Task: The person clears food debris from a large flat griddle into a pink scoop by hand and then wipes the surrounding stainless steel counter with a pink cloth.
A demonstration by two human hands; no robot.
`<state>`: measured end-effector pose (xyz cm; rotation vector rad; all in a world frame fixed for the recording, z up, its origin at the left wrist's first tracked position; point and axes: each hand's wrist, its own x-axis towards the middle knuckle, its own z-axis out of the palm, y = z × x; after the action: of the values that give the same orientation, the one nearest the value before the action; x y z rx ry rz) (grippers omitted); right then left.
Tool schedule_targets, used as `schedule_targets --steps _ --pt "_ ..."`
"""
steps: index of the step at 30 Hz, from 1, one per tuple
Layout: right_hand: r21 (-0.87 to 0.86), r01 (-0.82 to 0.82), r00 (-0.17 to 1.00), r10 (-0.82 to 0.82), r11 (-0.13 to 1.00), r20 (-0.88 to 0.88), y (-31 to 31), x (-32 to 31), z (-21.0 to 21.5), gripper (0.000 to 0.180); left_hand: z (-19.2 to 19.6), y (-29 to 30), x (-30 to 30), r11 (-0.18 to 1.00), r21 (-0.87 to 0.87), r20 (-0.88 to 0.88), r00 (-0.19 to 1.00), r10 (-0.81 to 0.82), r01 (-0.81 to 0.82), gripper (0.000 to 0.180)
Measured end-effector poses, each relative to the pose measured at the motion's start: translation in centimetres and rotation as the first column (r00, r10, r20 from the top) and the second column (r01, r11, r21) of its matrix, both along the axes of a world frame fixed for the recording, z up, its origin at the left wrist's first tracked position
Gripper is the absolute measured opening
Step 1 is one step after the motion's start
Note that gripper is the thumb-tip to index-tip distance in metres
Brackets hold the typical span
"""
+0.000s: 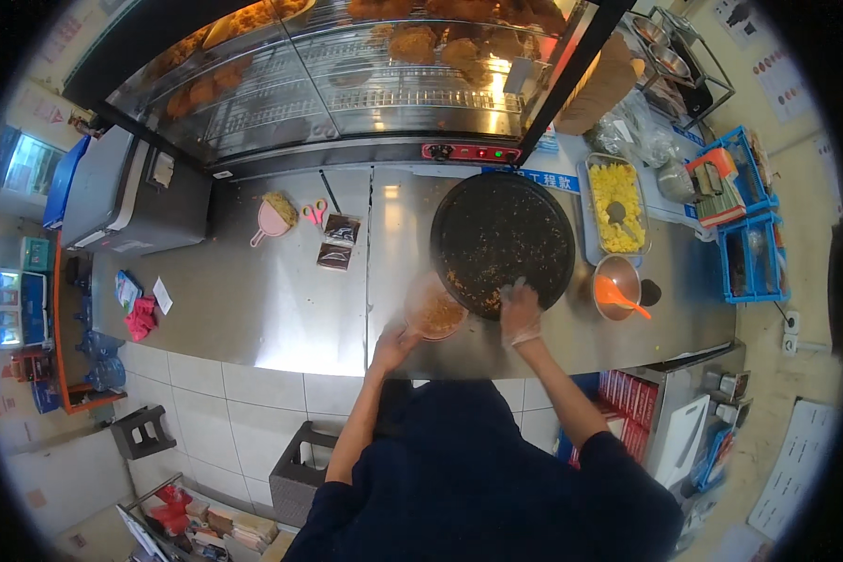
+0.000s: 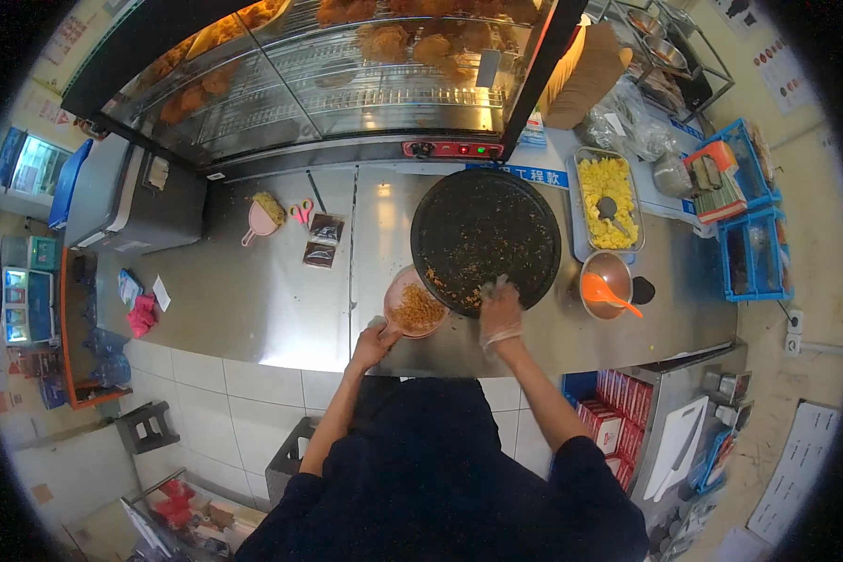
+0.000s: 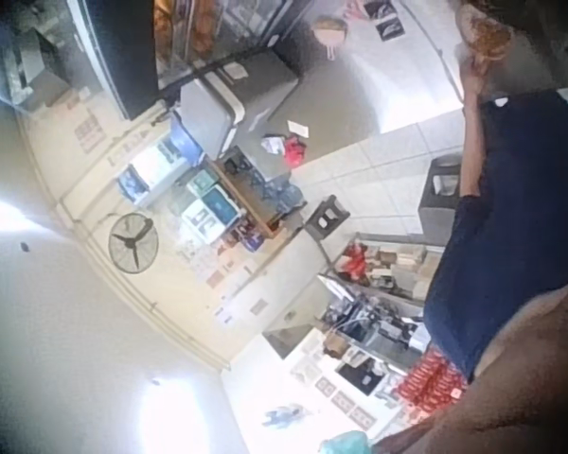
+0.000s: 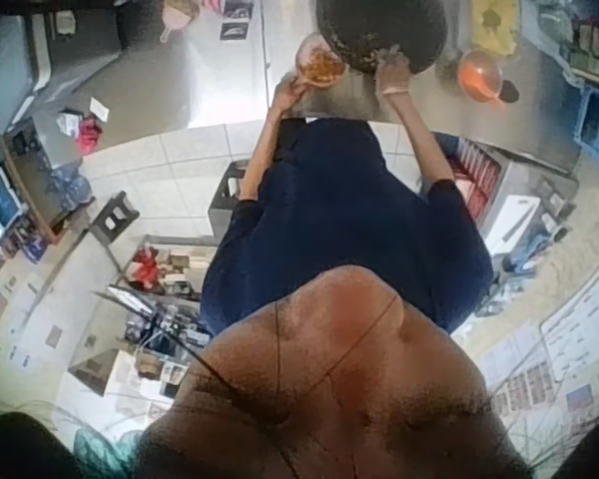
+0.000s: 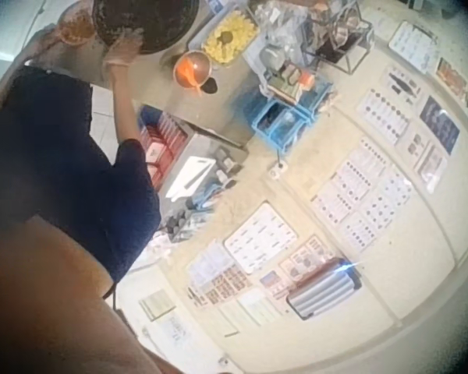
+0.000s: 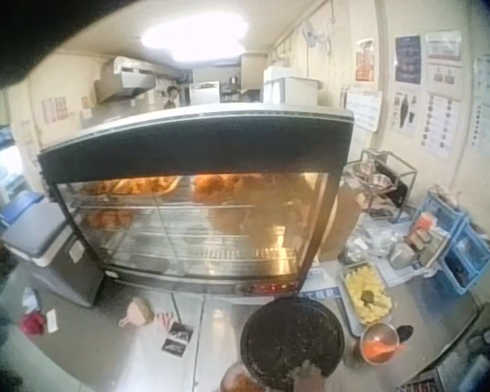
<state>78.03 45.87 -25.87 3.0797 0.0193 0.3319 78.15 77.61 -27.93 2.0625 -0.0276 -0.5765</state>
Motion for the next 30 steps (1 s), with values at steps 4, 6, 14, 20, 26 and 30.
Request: schedule_targets --steps 4,6,14,20,26,30 --pt "0.35 0.149 0.979 -0.089 0.925 -0.183 6.0 2.1 2.1 0.021 -0.4 0.1 -0.1 1.0 -0.023 0.116 0.993 0.021 -0.019 0.045" --pt "0.486 0.209 0.972 -0.126 0.849 -0.2 6.1 3.4 0.9 0.02 -0.7 0.4 0.1 0.997 -0.043 -0.068 0.996 0.058 -0.061 0.045" --pt "0.778 -0.354 0.802 0.596 0.519 -0.033 11.3 5.4 6.1 0.027 -1.6 2.9 -0.5 0.999 -0.029 -0.007 0.999 0.037 -0.037 0.044" --pt "0.725 -0.483 0.742 0.669 0.49 0.043 24.1 14.7 7.4 0.033 2.5 11.7 -2.4 0.971 -0.137 -0.091 0.978 0.187 -0.198 0.045" --pt "0.204 -0.764 0.631 0.775 0.612 0.041 44.3 28.4 0.1 0.037 4.0 25.0 -4.6 0.905 -0.08 -0.02 0.908 0.418 -0.418 0.034" --pt "-0.039 -0.774 0.633 0.773 0.631 -0.044 53.0 33.6 -0.7 0.032 3.0 34.1 -4.9 0.887 -0.007 -0.077 0.885 0.46 -0.462 0.035"
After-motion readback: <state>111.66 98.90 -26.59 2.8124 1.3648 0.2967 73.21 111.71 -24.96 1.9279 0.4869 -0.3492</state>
